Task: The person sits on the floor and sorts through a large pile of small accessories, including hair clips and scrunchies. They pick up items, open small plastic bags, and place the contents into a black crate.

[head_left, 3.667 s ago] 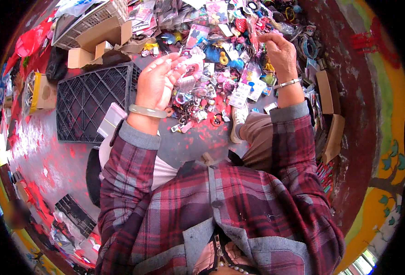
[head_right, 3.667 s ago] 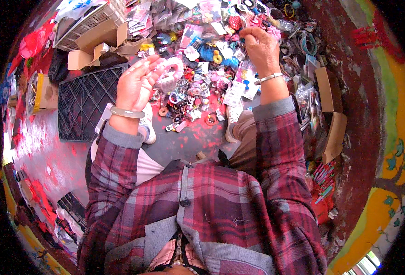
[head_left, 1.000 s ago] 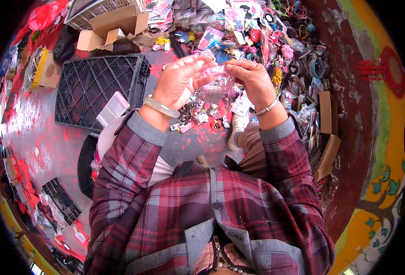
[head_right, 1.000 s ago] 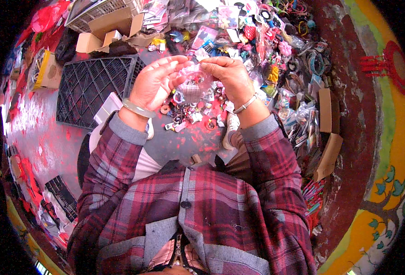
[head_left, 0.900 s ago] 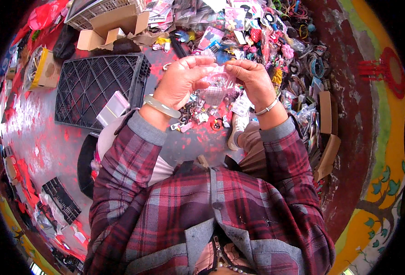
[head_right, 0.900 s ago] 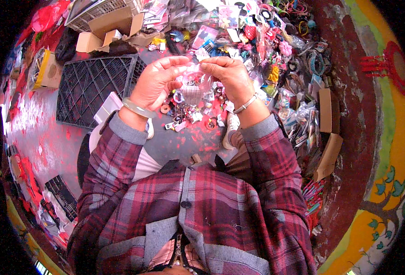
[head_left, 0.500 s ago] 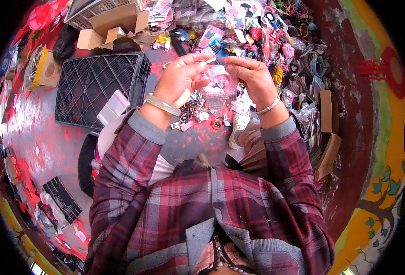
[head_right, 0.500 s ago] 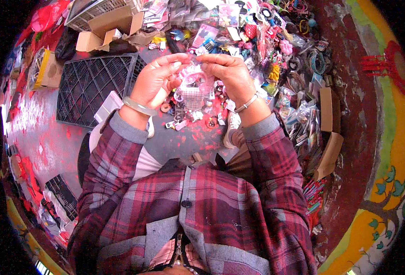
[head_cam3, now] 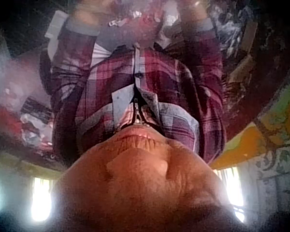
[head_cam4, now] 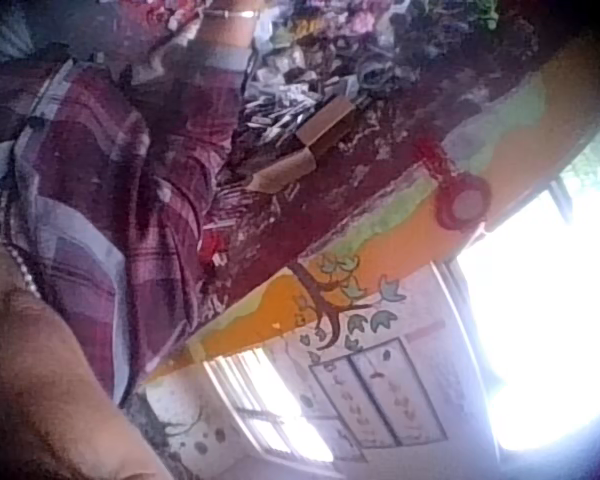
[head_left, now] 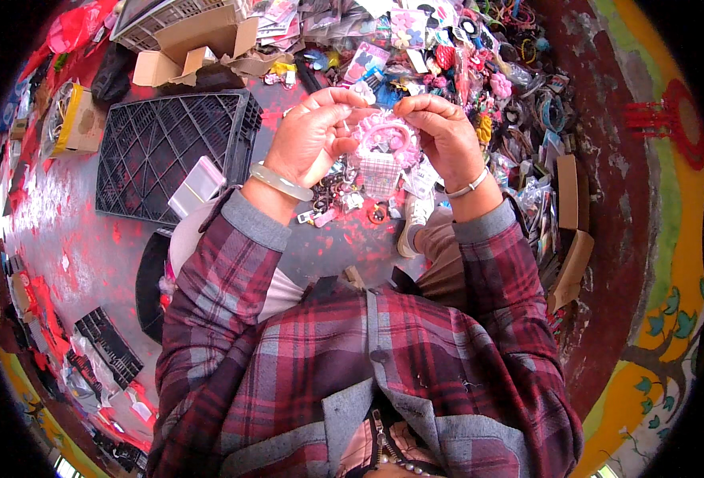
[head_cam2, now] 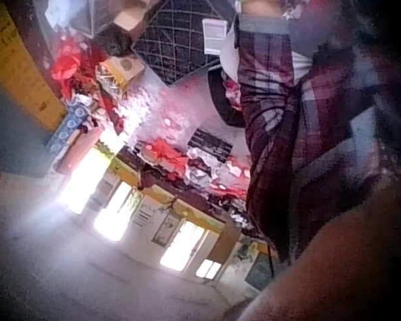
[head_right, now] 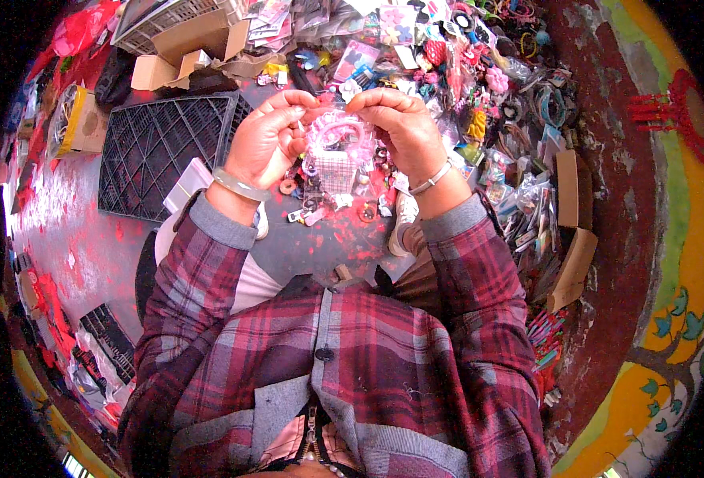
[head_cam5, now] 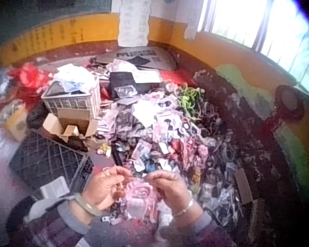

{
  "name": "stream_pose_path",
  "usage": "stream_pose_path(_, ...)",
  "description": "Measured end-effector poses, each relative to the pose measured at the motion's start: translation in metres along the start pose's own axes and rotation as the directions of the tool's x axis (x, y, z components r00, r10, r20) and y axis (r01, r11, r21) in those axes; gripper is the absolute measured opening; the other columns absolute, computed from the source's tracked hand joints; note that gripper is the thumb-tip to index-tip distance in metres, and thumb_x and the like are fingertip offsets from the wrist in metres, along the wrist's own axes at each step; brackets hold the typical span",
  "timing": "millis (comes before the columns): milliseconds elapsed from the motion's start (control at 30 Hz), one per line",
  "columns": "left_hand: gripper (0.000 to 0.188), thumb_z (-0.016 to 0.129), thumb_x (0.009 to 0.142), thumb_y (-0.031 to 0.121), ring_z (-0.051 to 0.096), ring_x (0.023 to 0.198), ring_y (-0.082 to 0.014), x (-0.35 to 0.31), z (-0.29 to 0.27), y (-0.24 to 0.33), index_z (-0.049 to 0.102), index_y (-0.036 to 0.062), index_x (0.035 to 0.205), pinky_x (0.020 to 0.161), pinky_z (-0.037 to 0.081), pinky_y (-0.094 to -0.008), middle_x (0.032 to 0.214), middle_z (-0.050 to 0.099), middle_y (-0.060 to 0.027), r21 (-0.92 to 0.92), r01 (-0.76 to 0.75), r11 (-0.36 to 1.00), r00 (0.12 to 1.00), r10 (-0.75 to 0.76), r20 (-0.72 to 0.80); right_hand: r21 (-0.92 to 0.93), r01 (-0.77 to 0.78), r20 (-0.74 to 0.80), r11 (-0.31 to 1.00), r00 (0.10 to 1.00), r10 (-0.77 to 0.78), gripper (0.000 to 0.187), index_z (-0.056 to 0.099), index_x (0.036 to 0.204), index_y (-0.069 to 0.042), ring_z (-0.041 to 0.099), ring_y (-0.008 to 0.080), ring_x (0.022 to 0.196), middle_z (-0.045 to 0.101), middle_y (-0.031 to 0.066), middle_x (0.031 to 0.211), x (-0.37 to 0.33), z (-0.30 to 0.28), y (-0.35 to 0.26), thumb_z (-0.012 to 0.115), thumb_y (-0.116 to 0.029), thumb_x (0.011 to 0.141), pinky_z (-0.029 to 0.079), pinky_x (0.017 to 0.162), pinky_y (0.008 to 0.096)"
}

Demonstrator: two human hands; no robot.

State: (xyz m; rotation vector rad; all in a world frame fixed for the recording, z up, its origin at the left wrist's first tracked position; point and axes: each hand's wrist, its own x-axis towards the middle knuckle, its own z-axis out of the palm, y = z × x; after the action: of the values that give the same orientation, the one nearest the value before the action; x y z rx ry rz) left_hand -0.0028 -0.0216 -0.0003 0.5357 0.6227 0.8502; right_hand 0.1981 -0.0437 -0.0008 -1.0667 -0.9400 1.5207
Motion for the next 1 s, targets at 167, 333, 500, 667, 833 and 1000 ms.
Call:
stream_pose_path(167,0.015,0.043,0.087,0.004,0.057,0.064,-0.0089,0.0,-0.005,0.0,0.054,0.0013,0.097,0.052,0.049,-0.0171,0.095,0.06,-0.0112,0.002,-0.039,0.999,0.996,0.039,0.083,0.03,0.09,0.114,0.996,0.989,-0.093,0.011,0.061,0.083,0.0,0.055,0.0104,0.079,0.06,0.0046,0.086,0.003,-0.002,0.002,0.05,-0.003,0.081,0.041,0.068,0.02)
stream_pose_path(333,0.014,0.045,0.087,0.007,0.057,0.064,-0.0084,-0.001,-0.004,0.0,0.054,0.0005,0.096,0.053,0.049,-0.0169,0.089,0.06,-0.0084,-0.005,-0.055,0.998,0.995,0.056,0.081,0.154,-0.031,0.155,0.988,0.988,0.007,0.012,0.059,0.085,0.0,0.056,0.0176,0.089,0.06,0.0094,0.092,0.001,-0.003,-0.005,0.047,-0.002,0.083,0.042,0.084,0.0273)
stream_pose_path(500,0.014,0.049,0.087,0.009,0.057,0.068,-0.008,-0.005,0.005,0.003,0.055,-0.0002,0.096,0.053,0.049,-0.0167,0.09,0.059,-0.0077,0.055,-0.056,0.997,0.998,0.054,0.028,0.09,-0.035,0.125,0.995,0.992,0.024,0.013,0.06,0.085,-0.001,0.056,0.0126,0.082,0.061,0.0059,0.09,0.001,-0.001,-0.006,0.048,-0.004,0.082,0.041,0.074,0.0212)
stream_pose_path(667,0.012,0.052,0.086,0.005,0.057,0.069,-0.0071,-0.003,0.006,-0.001,0.055,0.0004,0.096,0.052,0.048,-0.0153,0.092,0.061,-0.0087,0.202,-0.143,0.969,0.989,0.135,0.055,0.081,0.013,0.141,0.997,0.99,-0.024,0.014,0.061,0.083,-0.002,0.056,0.0111,0.081,0.062,0.0056,0.091,0.002,-0.005,-0.005,0.048,-0.005,0.081,0.041,0.069,0.0186)
stream_pose_path(833,0.017,0.052,0.086,0.005,0.057,0.067,-0.007,-0.002,0.004,-0.002,0.052,0.0011,0.102,0.052,0.047,-0.0155,0.096,0.062,-0.0108,0.315,-0.246,0.917,0.969,0.229,0.092,0.129,0.045,0.155,0.991,0.986,-0.065,0.016,0.061,0.087,-0.001,0.057,0.0129,0.082,0.062,0.0074,0.091,0.005,-0.012,-0.003,0.047,-0.004,0.081,0.043,0.07,0.0213)
stream_pose_path(1000,0.023,0.052,0.086,0.007,0.057,0.064,-0.007,-0.003,0.007,-0.001,0.048,0.0013,0.109,0.052,0.047,-0.0168,0.098,0.062,-0.0116,0.412,-0.304,0.859,0.952,0.292,0.094,0.173,0.04,0.07,0.984,0.996,-0.053,0.018,0.06,0.096,-0.002,0.058,0.0142,0.087,0.062,0.0091,0.097,0.005,-0.011,-0.01,0.048,-0.011,0.086,0.046,0.069,0.0244)
